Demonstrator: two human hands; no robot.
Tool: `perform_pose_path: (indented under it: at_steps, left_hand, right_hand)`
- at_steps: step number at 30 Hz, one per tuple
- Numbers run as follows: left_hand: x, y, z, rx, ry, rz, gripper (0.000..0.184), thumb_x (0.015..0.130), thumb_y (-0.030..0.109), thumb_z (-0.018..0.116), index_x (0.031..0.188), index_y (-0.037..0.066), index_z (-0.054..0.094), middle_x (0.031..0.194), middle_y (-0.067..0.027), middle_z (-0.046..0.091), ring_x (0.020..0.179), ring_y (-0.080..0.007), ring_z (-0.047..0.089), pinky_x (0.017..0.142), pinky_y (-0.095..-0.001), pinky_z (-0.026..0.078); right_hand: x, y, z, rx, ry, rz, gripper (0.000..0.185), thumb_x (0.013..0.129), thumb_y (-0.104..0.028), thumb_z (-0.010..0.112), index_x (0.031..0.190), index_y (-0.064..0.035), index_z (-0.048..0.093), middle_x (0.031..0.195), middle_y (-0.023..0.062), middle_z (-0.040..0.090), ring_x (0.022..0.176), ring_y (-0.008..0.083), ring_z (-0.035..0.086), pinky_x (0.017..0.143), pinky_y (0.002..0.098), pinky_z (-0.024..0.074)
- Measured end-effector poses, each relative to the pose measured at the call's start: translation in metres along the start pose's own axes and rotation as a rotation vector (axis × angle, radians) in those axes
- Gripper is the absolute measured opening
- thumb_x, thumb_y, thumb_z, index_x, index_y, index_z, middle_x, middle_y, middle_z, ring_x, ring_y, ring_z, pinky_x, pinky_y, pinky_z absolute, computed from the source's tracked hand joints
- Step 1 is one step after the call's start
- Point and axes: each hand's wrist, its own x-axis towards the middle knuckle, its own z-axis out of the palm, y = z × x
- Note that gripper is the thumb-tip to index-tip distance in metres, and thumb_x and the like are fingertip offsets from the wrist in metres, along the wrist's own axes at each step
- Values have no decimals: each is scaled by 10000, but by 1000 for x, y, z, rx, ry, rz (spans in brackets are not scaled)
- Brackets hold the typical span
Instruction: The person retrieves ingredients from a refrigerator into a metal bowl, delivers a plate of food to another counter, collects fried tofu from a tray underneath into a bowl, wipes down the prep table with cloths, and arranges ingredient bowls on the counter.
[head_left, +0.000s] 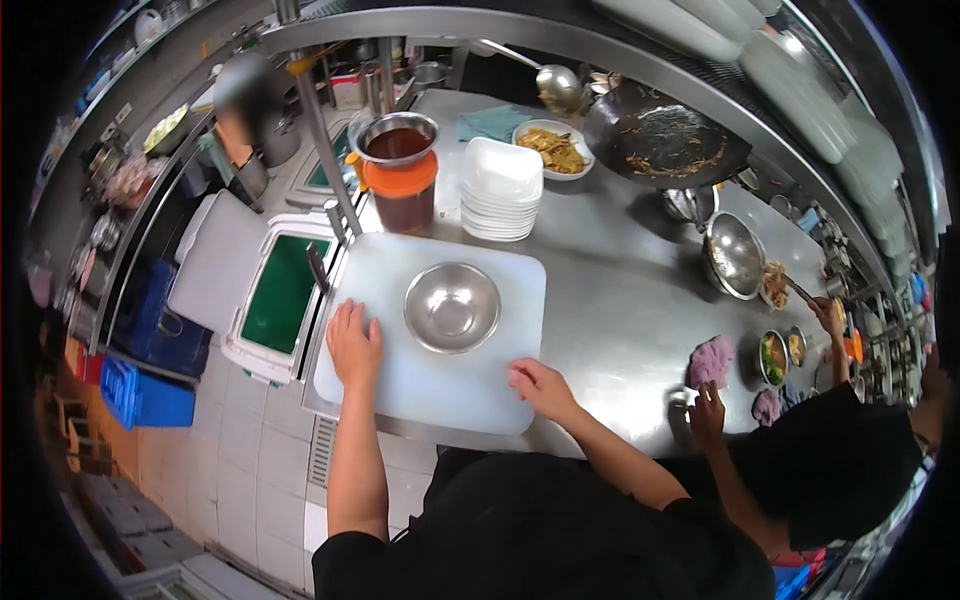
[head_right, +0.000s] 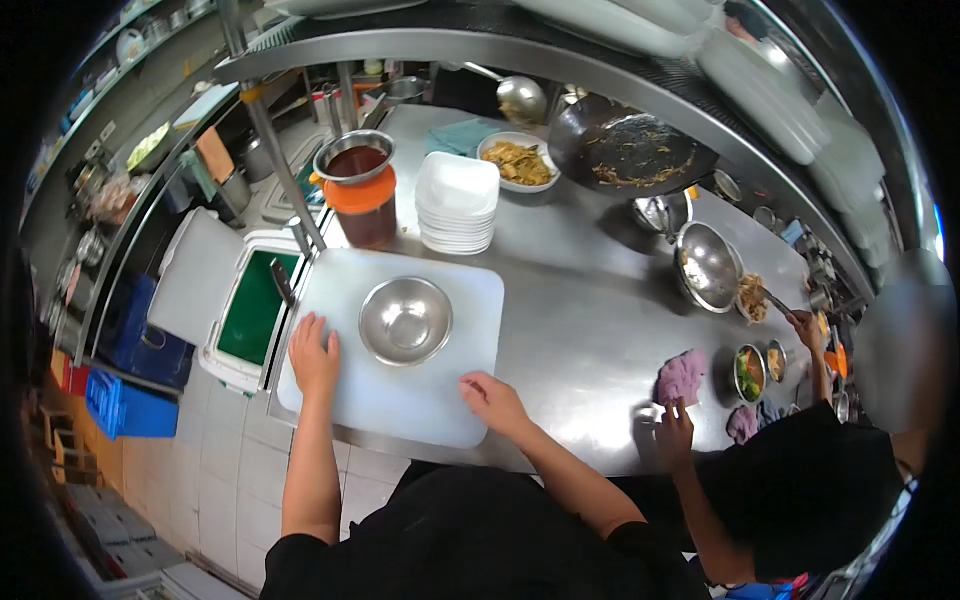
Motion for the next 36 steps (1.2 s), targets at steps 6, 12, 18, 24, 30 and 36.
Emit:
perform_pose_path:
  at_steps: [6,12,18,24,30,36]
  left_hand:
    - [1,-5,4,9,-5,-8,378,861,203,626,1205,48,608,1382,-136,526,1337,-290,425,1150,-446,255]
    - [1,4,-2,22,-9,4,374,855,185,632,1201,45,605,1379,-142,527,1333,-300,428,1146,-451,261]
    - [5,8,3,63,-22,-3,370,856,177,631,1198,41,600,1376,-143,527,1322,-311,437,1137,-453,277]
    - [11,15,7,114,-58,-15,375,869,183,621,1220,53,586,1380,-137,525,1316,-315,440,1136,-452,277]
    - [17,20,11,149,-115,-49,368,889,193,604,1230,57,581,1393,-129,518,1319,-319,438,1120,-454,288]
    - [17,25,10,159,-119,-13,370,898,194,596,1238,50,579,1394,-126,519,1325,-314,434,1111,-457,291]
  right_hand:
    - [22,-34,-13,15,-20,315,355,972,-361,535,1091,-39,622,806,58,654,580,133,615,522,287,494]
    - [77,12,-66,388,145,219,349,977,-378,533,1113,-60,578,904,102,644,617,157,633,500,289,504]
    - [202,36,-137,564,379,188,385,979,-371,543,1195,-58,482,928,119,637,648,184,633,515,298,518]
    - [360,59,-197,723,439,222,494,951,-419,560,1193,-2,452,957,197,624,642,252,654,467,366,555]
    - [458,53,-237,602,464,330,476,951,-381,543,1062,82,544,817,216,649,589,257,668,459,361,573]
    - [451,61,-238,679,472,327,428,976,-325,502,1055,94,543,783,195,648,567,240,654,447,350,569]
